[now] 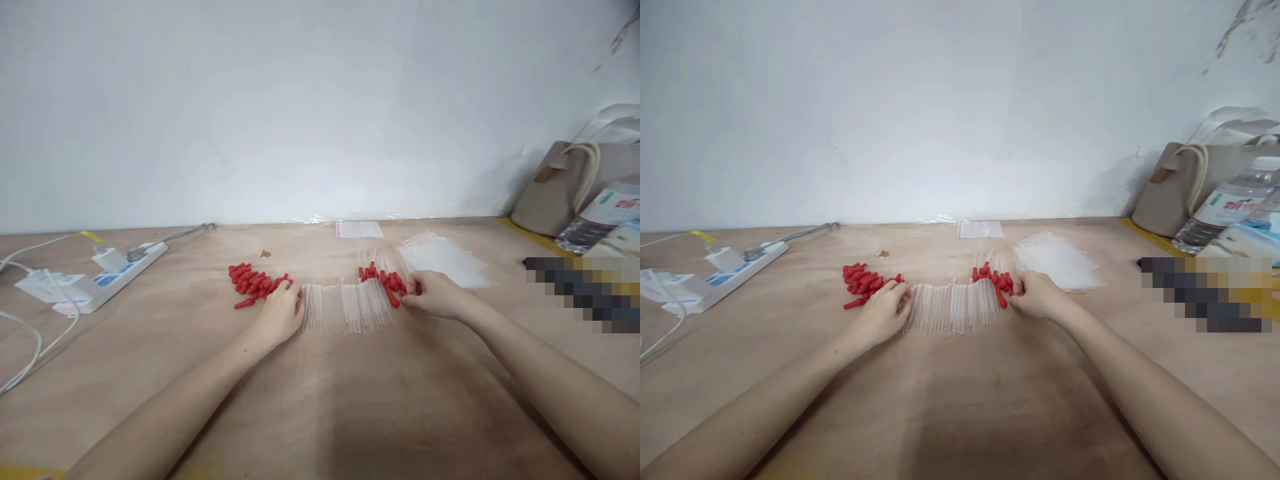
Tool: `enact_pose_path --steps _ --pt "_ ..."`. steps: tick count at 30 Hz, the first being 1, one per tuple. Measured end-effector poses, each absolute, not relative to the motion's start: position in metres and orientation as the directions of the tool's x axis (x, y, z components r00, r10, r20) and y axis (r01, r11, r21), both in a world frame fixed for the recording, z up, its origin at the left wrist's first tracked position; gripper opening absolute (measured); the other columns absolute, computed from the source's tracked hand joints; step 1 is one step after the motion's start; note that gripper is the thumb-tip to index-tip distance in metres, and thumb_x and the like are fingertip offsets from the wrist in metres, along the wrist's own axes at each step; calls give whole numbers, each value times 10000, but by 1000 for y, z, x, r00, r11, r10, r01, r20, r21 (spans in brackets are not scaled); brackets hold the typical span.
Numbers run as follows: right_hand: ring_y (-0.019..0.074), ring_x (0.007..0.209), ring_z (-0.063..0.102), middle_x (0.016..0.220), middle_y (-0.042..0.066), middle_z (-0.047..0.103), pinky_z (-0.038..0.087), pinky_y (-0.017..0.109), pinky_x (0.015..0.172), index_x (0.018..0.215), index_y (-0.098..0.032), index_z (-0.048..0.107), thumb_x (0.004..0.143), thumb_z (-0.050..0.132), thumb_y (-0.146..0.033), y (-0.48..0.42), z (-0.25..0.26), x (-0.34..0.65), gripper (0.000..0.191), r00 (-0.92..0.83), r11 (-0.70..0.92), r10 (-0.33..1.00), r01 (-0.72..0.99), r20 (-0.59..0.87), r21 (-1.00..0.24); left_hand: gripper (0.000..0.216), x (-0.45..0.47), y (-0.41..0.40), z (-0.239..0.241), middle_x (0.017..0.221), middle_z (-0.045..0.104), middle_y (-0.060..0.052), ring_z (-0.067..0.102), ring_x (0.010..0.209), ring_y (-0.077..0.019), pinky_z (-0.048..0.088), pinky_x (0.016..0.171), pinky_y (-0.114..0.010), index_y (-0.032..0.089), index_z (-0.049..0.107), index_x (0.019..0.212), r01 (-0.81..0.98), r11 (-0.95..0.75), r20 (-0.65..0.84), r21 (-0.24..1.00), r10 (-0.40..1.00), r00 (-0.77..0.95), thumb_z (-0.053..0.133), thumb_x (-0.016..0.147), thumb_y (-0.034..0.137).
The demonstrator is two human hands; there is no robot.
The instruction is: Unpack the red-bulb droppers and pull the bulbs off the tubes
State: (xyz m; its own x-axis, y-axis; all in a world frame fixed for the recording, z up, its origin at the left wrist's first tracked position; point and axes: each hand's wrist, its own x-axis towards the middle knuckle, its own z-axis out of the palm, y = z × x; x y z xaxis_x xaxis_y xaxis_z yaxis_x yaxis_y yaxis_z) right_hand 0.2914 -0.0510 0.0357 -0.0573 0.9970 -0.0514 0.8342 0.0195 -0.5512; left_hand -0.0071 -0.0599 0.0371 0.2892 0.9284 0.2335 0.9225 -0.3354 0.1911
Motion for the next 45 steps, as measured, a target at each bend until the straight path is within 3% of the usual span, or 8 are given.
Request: enact_pose_path --steps 5,11,19,27,33,37,41,45 --pt "140 519 584 536 -9 602 420 235 484 638 -209 447 677 542 -245 -47 27 292 109 -83 -53 986 656 -142 -753 142 -12 -53 34 813 540 -56 553 692 -172 444 631 -306 168 565 753 872 -365 242 327 924 296 445 788 236" --pt "160 517 620 608 25 628 461 251 486 739 -190 455 715 552 -231 -45 36 299 107 -4 -234 960 536 -280 -811 182 -14 -51 36 828 552 -56 555 703 -170 436 633 -300 167 565 820 866 -355 233 351 929 286 436 810 296" --pt "127 436 549 485 3 593 391 232 471 686 -183 536 724 530 -471 -34 32 297 290 137 -128 990 804 -29 -581 285 -13 -55 36 835 560 -46 559 755 -200 398 590 -287 184 512 910 902 -353 208 250 929 306 530 758 424" --pt "139 446 554 414 0 563 399 230 483 620 -185 578 732 496 -449 -32 33 292 299 148 -196 980 783 -130 -591 256 -21 -47 46 770 576 -35 557 696 -177 371 556 -264 192 503 847 897 -321 185 303 944 275 433 820 437" --pt "141 501 561 418 17 569 395 227 509 526 -179 572 719 488 -375 -32 36 288 288 188 -193 980 793 -70 -577 238 -29 -39 54 765 584 -21 554 698 -176 378 589 -275 203 507 866 908 -292 271 300 939 212 448 815 428" --pt "146 516 584 507 36 623 424 233 508 622 -163 619 714 504 -400 -29 37 293 279 254 -205 967 731 -19 -650 226 -32 -37 56 785 588 -13 559 744 -178 403 636 -282 206 507 897 905 -311 365 290 910 195 482 801 409" --pt "151 536 610 596 47 656 453 228 488 716 -157 620 694 556 -390 -36 44 286 242 246 -55 963 588 113 -807 233 -28 -40 55 913 592 -52 554 869 -205 431 713 -313 198 530 969 907 -387 532 165 809 249 483 817 368" --pt "129 519 591 578 16 636 451 215 476 704 -171 597 678 596 -354 -54 44 257 185 63 211 952 571 299 -793 318 -15 -49 55 1172 534 -107 459 1107 -257 354 912 -401 201 514 1138 858 -473 718 -200 525 457 501 830 280"
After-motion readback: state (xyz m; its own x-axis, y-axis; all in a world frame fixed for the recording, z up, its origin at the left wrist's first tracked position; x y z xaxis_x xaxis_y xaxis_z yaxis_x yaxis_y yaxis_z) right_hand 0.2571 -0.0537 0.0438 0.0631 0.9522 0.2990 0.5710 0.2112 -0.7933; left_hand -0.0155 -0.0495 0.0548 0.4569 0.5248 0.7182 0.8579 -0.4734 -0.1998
